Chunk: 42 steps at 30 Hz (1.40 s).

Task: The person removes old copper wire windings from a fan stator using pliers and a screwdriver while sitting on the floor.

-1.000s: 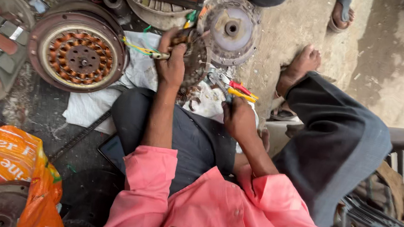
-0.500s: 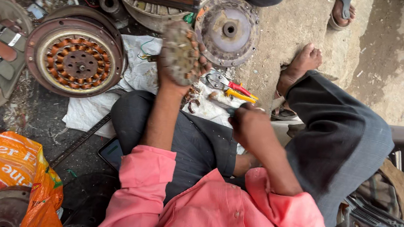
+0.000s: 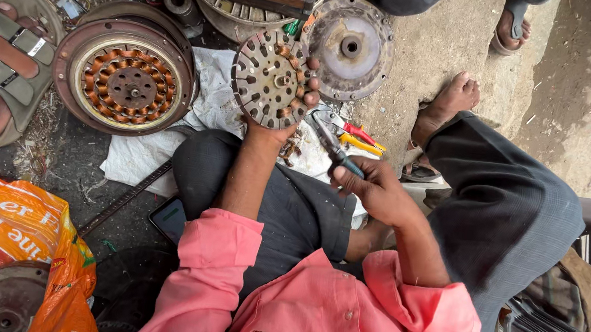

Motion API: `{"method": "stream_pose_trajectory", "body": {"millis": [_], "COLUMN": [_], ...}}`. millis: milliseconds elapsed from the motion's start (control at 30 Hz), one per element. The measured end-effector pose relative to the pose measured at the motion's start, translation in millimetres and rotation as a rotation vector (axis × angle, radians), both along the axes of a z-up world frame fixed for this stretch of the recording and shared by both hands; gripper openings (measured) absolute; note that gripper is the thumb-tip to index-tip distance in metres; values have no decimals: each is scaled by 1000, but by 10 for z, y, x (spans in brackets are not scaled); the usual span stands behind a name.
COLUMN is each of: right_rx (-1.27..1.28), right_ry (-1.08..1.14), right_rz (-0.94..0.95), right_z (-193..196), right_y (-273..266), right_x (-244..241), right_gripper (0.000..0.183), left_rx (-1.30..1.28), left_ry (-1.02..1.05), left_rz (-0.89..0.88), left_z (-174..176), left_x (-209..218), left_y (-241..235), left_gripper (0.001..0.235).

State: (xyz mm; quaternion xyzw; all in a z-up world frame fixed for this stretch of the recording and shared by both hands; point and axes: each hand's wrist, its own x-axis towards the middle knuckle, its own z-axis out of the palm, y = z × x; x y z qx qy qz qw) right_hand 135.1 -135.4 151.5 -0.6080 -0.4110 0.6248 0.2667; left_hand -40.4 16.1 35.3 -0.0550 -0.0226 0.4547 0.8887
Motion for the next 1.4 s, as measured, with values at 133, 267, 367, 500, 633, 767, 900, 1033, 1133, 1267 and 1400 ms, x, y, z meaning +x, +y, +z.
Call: {"method": "stream_pose_trajectory", "body": {"millis": [133, 267, 367, 500, 633, 767, 900, 1033, 1133, 1267, 1400], "right_rx": [-51, -51, -481, -341, -414, -197, 415, 390, 418, 414, 288], "right_ry": [-13, 1, 1040, 1638, 1073, 393, -834, -997, -1192, -1342, -1163], "right_rz": [62, -38, -71, 70, -310, -370, 21, 134, 298, 422, 387], "right_z": [-204, -588, -825, -902, -821, -927, -1149, -1049, -847, -422, -101], "right_y": [0, -25, -120, -149, -295, -189, -261, -243, -101, 49, 11], "right_x": [-30, -148, -414, -629, -417, -260, -309, -316, -434, -393, -122], "right_gripper": [36, 39, 46, 48, 36, 25, 17, 25, 21, 12, 27], "left_rx": [9, 43, 45, 199, 175, 410, 692, 699, 308, 183, -46], "left_ry": [-102, -163, -326, -445, 450, 1160, 1759, 1900, 1081, 1059, 948], "left_rz": [-21, -51, -99, -258, -38, 369, 518, 494, 142, -46, -76], "left_z": [0, 28, 67, -13, -365, -485, -383, -238, -245, -355, -316], "left_x": [50, 108, 228, 299, 294, 321, 80, -70, 73, 304, 196], "left_y": [-50, -94, -155, -178, -261, -63, -193, -131, -10, -2, 32], "left_gripper": [56, 52, 53, 64, 57, 46, 38, 36, 41, 41, 38]}}
